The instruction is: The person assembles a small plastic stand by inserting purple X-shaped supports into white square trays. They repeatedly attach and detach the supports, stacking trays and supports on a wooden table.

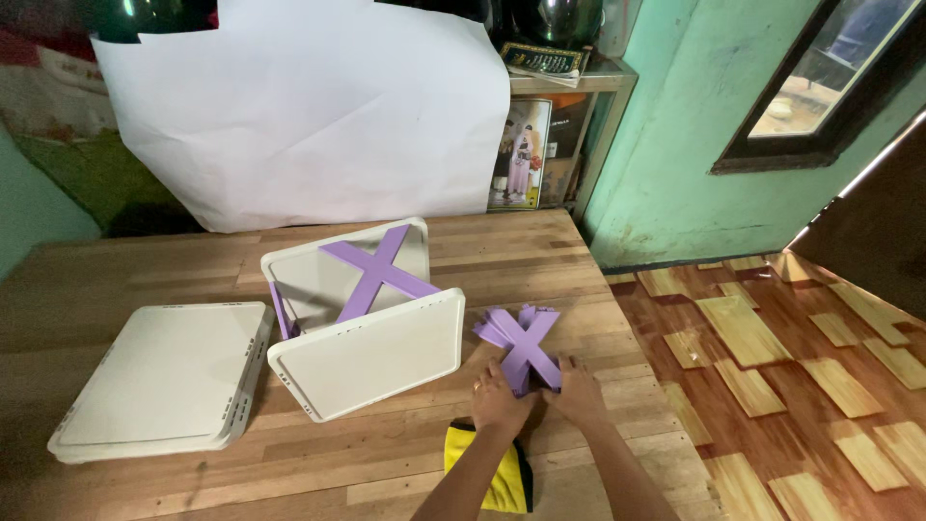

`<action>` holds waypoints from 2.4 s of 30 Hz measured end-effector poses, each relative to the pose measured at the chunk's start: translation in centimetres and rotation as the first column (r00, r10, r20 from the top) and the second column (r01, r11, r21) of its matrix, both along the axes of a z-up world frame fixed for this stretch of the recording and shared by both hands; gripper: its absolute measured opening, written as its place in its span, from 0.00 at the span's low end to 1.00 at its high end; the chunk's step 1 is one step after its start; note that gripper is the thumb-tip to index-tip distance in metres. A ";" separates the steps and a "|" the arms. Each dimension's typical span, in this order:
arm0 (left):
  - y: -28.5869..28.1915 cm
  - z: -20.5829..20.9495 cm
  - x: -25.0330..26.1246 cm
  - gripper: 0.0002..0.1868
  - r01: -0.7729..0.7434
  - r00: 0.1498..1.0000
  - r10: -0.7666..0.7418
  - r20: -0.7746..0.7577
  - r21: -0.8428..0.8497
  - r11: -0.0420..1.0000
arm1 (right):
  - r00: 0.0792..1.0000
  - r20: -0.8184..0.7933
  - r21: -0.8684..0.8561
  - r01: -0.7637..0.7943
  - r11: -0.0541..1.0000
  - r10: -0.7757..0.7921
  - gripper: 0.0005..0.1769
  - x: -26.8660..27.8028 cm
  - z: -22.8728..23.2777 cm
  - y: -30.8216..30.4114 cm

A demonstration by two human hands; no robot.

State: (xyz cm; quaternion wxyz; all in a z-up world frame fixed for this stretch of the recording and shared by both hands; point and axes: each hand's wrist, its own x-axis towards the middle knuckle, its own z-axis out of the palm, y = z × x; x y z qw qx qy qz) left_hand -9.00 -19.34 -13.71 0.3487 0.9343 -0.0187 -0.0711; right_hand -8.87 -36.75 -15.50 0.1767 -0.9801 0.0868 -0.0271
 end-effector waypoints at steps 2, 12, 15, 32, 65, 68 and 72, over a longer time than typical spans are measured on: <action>-0.7 -0.5 0.2 0.53 -0.022 1.000 0.023 -0.016 0.020 1.000 | 0.993 0.110 0.077 -0.042 0.996 0.033 0.41 0.1 -0.5 -0.2; -2.9 -8.7 3.7 0.31 -0.035 0.984 -0.011 0.179 0.251 0.967 | 0.992 0.127 0.127 0.007 0.992 -0.023 0.34 0.2 0.0 0.4; -2.8 -8.0 3.4 0.26 -0.039 0.987 -0.002 0.163 0.248 0.968 | 0.995 0.094 0.123 0.019 0.992 -0.030 0.42 0.2 -1.4 0.0; 4.9 2.8 -0.4 0.42 0.116 0.922 -0.036 0.386 -0.188 0.975 | 0.987 0.020 -0.098 0.163 0.982 -0.161 0.51 0.1 2.8 3.3; 22.3 12.2 -6.2 0.15 0.005 0.884 -0.078 0.461 0.158 0.987 | 0.980 0.176 0.790 -0.085 0.607 -0.092 0.32 -2.4 9.7 26.1; 22.9 13.6 -7.5 0.19 0.200 0.912 -0.176 0.370 -0.028 0.979 | 0.950 0.283 0.522 -0.039 0.852 -0.130 0.38 -0.7 9.5 25.3; 25.1 15.2 -7.7 0.18 0.228 0.800 -0.109 0.590 -0.132 0.965 | 0.906 0.420 0.516 -0.187 0.836 -0.056 0.38 0.3 7.8 23.7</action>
